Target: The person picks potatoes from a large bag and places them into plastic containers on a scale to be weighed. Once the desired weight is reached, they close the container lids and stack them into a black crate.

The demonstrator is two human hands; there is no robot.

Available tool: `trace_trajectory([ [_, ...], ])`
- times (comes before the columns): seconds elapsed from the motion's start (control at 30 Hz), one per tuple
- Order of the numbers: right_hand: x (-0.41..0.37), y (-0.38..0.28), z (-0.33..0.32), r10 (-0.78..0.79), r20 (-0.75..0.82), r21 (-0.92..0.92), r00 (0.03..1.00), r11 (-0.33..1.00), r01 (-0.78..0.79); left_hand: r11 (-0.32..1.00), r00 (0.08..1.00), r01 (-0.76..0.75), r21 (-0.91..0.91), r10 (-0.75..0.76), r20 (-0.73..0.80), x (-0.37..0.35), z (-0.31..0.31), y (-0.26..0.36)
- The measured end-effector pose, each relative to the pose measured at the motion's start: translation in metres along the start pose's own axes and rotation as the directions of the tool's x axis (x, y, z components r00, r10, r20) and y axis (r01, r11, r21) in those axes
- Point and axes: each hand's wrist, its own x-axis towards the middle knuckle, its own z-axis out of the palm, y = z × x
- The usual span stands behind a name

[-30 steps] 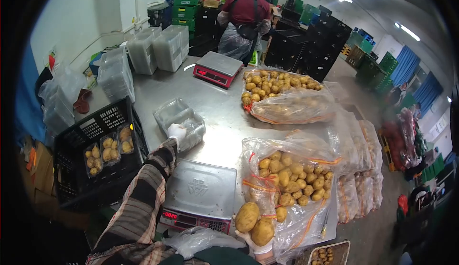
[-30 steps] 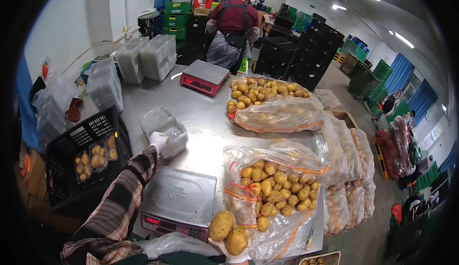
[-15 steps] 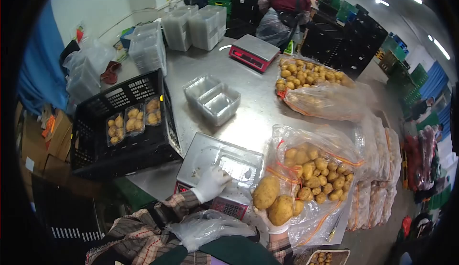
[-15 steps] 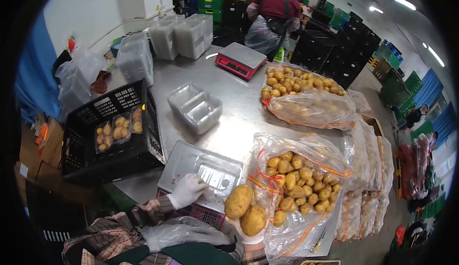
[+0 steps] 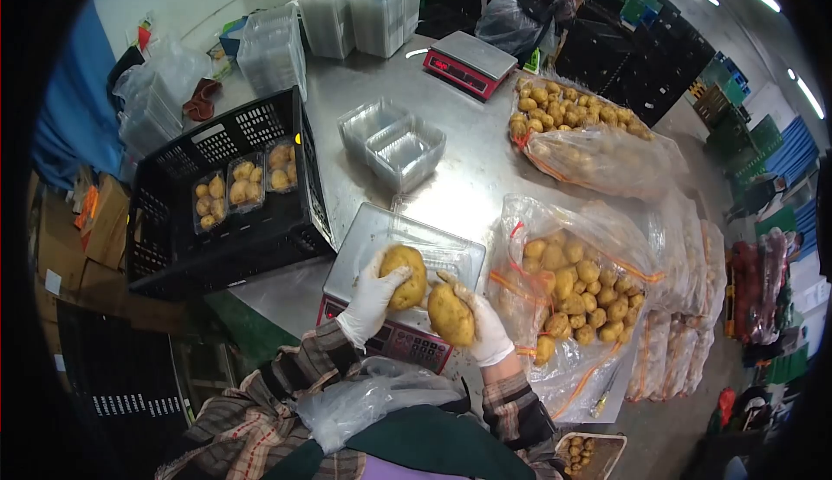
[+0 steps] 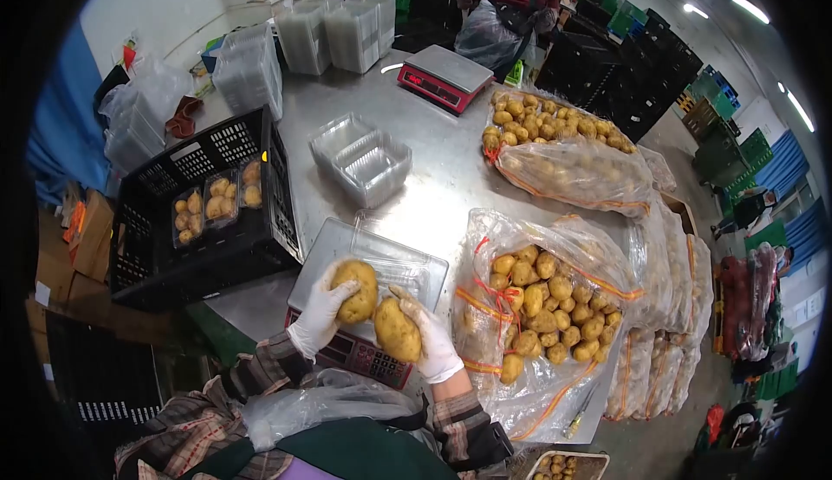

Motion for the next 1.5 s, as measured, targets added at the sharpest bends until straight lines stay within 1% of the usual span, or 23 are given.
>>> trace_trajectory([
  [0.03,0.01,0.002,-0.005,-0.105,-0.044,-0.126,0.993,0.987,0.099,0.948,0.982,-0.177,0.264,0.188,-0.018,0.006,-0.004,-0.004],
  [0.07,0.017,0.003,-0.007,-0.211,-0.075,-0.255,0.975,0.949,0.186,0.798,0.93,-0.323,0.508,0.367,0.015,0.01,-0.006,-0.006],
  [0.1,0.019,-0.002,0.007,-0.39,-0.164,-0.488,0.906,0.831,0.269,0.62,0.885,-0.382,0.686,0.46,0.077,0.007,0.001,0.001],
  [0.17,0.031,0.0,0.018,-0.636,-0.089,-0.829,0.767,0.474,0.297,0.369,0.835,-0.397,0.84,0.525,0.164,0.01,0.008,-0.013],
  [0.2,0.035,0.004,0.02,-0.727,-0.005,-0.933,0.686,0.251,0.259,0.23,0.81,-0.391,0.891,0.546,0.215,0.013,0.006,-0.025],
  [0.23,0.046,0.013,0.008,-0.758,0.089,-0.954,0.646,0.122,0.274,0.145,0.803,-0.382,0.913,0.541,0.25,0.017,0.001,-0.037],
  [0.33,0.05,0.03,-0.016,-0.651,0.263,-0.961,0.712,-0.243,0.133,0.129,0.875,-0.363,0.923,0.388,0.29,0.019,-0.015,-0.046],
  [0.37,0.048,0.032,-0.023,-0.693,0.32,-0.944,0.647,-0.29,0.156,0.244,0.884,-0.375,0.894,0.386,0.266,0.017,-0.024,-0.043],
  [0.47,0.032,0.012,-0.036,-0.764,0.142,-0.984,0.629,-0.037,0.177,0.341,0.87,-0.35,0.872,0.464,0.168,0.007,-0.055,-0.009],
  [0.53,0.024,-0.003,-0.053,-0.742,-0.047,-0.977,0.669,0.174,0.124,0.306,0.879,-0.283,0.909,0.462,0.118,0.0,-0.085,0.012],
  [0.6,0.024,-0.018,-0.088,-0.705,0.072,-0.995,0.706,0.002,0.104,0.61,0.914,-0.257,0.749,0.405,-0.017,-0.002,-0.12,0.014],
  [0.67,0.031,-0.033,-0.098,-0.656,-0.134,-0.955,0.743,0.286,0.081,0.801,0.954,-0.158,0.577,0.274,-0.119,-0.015,-0.134,0.031],
  [0.77,0.062,-0.035,-0.118,-0.619,-0.169,-0.919,0.767,0.38,0.104,0.847,0.96,-0.088,0.524,0.212,-0.181,-0.023,-0.151,0.039],
  [0.8,0.077,-0.035,-0.128,-0.6,-0.169,-0.907,0.782,0.405,0.115,0.861,0.97,-0.057,0.506,0.167,-0.175,-0.024,-0.152,0.036],
  [0.9,0.094,-0.04,-0.081,-0.451,-0.325,-0.696,0.831,0.71,0.112,0.886,0.991,0.012,0.464,0.052,-0.125,-0.019,-0.138,0.021],
  [0.97,0.101,-0.035,-0.074,-0.553,-0.26,-0.572,0.792,0.748,0.335,0.911,0.996,0.081,0.404,-0.085,-0.008,-0.018,-0.12,0.003],
  [1.07,0.076,-0.042,-0.038,-0.7,-0.151,-0.494,0.698,0.666,0.56,0.92,0.954,0.214,0.329,-0.269,0.134,-0.018,-0.099,-0.026],
  [1.17,0.028,-0.022,-0.04,-0.702,0.105,-0.892,0.704,0.246,0.378,0.929,0.921,0.359,0.085,-0.368,0.129,-0.019,-0.083,-0.024],
  [1.27,-0.004,0.016,-0.061,-0.614,0.054,-0.996,0.787,0.028,0.09,0.917,0.914,0.389,0.085,-0.396,0.094,-0.018,-0.081,-0.018],
  [1.33,-0.01,0.028,-0.074,-0.445,-0.174,-0.92,0.879,0.392,0.016,0.939,0.939,0.326,0.111,-0.335,0.075,-0.014,-0.087,-0.032],
  [1.4,-0.011,0.034,-0.078,-0.324,-0.328,-0.74,0.887,0.672,-0.028,0.929,0.933,0.348,0.127,-0.356,0.046,-0.013,-0.086,-0.037],
  [1.43,-0.009,0.036,-0.078,-0.239,-0.385,-0.617,0.891,0.785,-0.056,0.943,0.944,0.326,0.074,-0.329,0.036,-0.012,-0.086,-0.042],
  [1.5,-0.002,0.037,-0.076,-0.219,-0.408,-0.558,0.886,0.828,-0.052,0.941,0.96,0.277,0.193,-0.278,-0.02,-0.008,-0.085,-0.05],
])
